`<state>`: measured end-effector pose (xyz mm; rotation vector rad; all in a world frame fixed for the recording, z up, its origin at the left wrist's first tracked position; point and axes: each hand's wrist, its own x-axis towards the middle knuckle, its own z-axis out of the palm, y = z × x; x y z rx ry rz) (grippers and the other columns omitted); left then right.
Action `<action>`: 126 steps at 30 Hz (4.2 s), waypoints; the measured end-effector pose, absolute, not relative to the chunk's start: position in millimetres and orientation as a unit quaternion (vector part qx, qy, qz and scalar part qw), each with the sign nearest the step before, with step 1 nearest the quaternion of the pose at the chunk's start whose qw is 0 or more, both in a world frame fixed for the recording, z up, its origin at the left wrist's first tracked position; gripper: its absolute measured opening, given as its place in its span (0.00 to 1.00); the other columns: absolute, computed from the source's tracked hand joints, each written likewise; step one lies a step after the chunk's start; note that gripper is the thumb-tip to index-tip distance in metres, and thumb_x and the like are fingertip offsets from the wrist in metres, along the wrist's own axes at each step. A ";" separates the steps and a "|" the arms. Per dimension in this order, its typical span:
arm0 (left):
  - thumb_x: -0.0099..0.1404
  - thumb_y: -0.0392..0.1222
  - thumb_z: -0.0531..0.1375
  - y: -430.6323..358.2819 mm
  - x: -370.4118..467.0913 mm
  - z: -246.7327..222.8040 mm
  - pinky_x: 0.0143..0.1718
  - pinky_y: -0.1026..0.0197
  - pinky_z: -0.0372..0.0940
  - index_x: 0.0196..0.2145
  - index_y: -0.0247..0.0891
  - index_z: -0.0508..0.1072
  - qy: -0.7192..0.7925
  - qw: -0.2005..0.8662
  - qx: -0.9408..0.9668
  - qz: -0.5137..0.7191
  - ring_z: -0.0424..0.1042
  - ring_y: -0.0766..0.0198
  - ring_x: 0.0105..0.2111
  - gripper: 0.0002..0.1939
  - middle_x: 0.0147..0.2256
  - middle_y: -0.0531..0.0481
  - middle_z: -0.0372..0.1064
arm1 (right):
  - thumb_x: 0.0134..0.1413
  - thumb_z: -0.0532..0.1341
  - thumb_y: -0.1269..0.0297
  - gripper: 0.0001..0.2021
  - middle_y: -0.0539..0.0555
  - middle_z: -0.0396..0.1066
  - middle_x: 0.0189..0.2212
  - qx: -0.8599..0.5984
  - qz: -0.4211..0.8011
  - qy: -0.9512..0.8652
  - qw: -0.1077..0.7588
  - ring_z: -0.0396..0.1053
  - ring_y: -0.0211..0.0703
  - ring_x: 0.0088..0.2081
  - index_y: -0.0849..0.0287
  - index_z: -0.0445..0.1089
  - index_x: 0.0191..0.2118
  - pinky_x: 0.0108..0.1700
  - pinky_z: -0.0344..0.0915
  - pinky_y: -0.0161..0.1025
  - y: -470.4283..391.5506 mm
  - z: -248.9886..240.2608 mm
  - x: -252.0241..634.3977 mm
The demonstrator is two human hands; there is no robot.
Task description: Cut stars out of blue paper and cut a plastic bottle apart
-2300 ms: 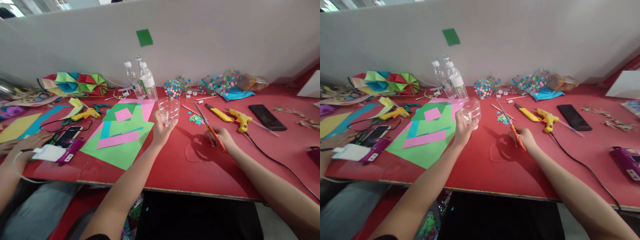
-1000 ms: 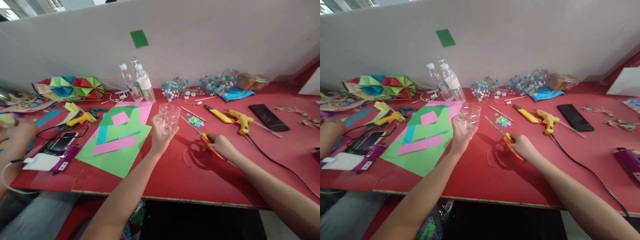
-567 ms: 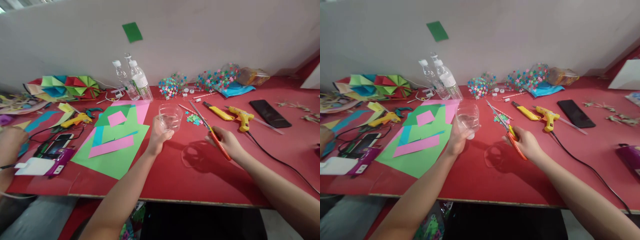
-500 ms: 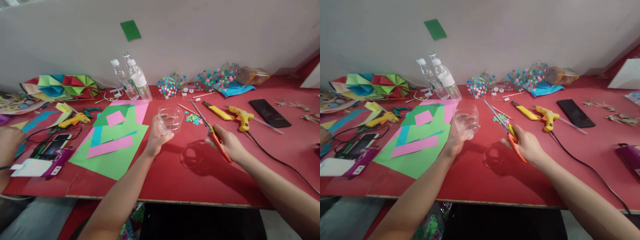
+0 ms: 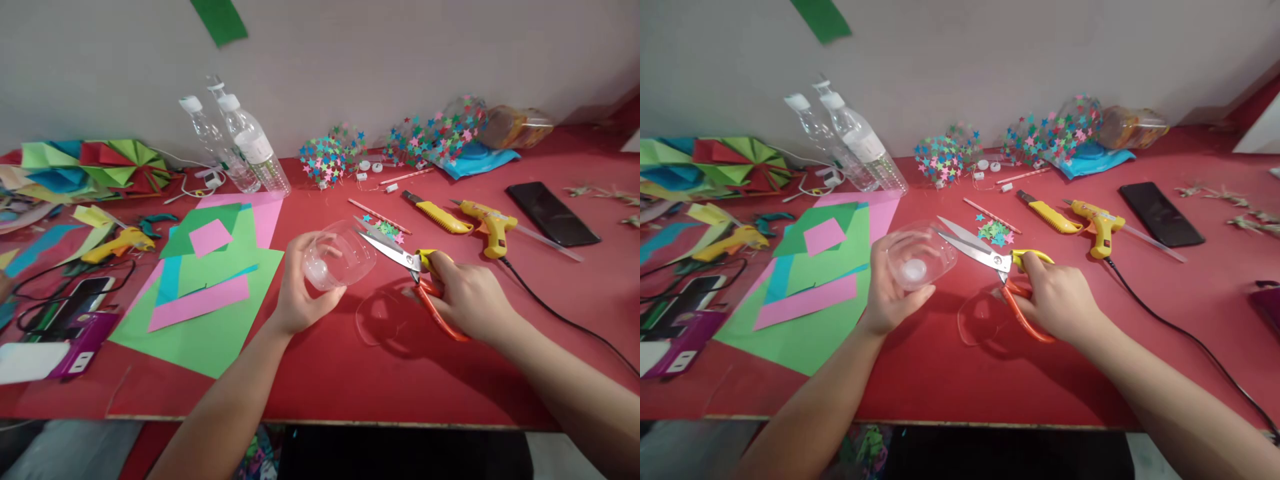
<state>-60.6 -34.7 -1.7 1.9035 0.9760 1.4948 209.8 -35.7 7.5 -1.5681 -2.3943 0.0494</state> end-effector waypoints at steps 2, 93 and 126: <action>0.49 0.29 0.65 -35.3 -60.3 -1.9 0.51 0.45 0.70 0.58 0.48 0.58 0.363 0.248 0.710 0.551 0.73 0.57 0.45 0.40 0.53 0.44 0.64 | 0.62 0.42 0.41 0.28 0.53 0.64 0.16 -0.535 0.017 -0.832 0.143 0.59 0.43 0.17 0.59 0.66 0.36 0.23 0.42 0.37 -35.9 7.8 209.9; 0.56 0.77 0.51 -27.1 -80.9 -2.0 0.20 0.63 0.60 0.45 0.36 0.69 0.291 0.521 0.625 0.503 0.65 0.68 0.21 0.40 0.35 0.43 0.72 | 0.67 0.44 0.50 0.24 0.51 0.64 0.14 -0.459 -0.098 -0.867 0.166 0.55 0.39 0.14 0.59 0.66 0.29 0.24 0.38 0.37 -36.5 1.8 213.2; 0.56 0.75 0.54 -33.8 -67.7 -3.8 0.18 0.64 0.61 0.44 0.38 0.71 0.239 0.624 0.590 0.454 0.68 0.66 0.23 0.37 0.39 0.41 0.71 | 0.66 0.45 0.49 0.23 0.51 0.64 0.15 -0.446 -0.065 -0.878 0.158 0.55 0.39 0.15 0.61 0.67 0.32 0.24 0.37 0.37 -40.1 6.8 211.3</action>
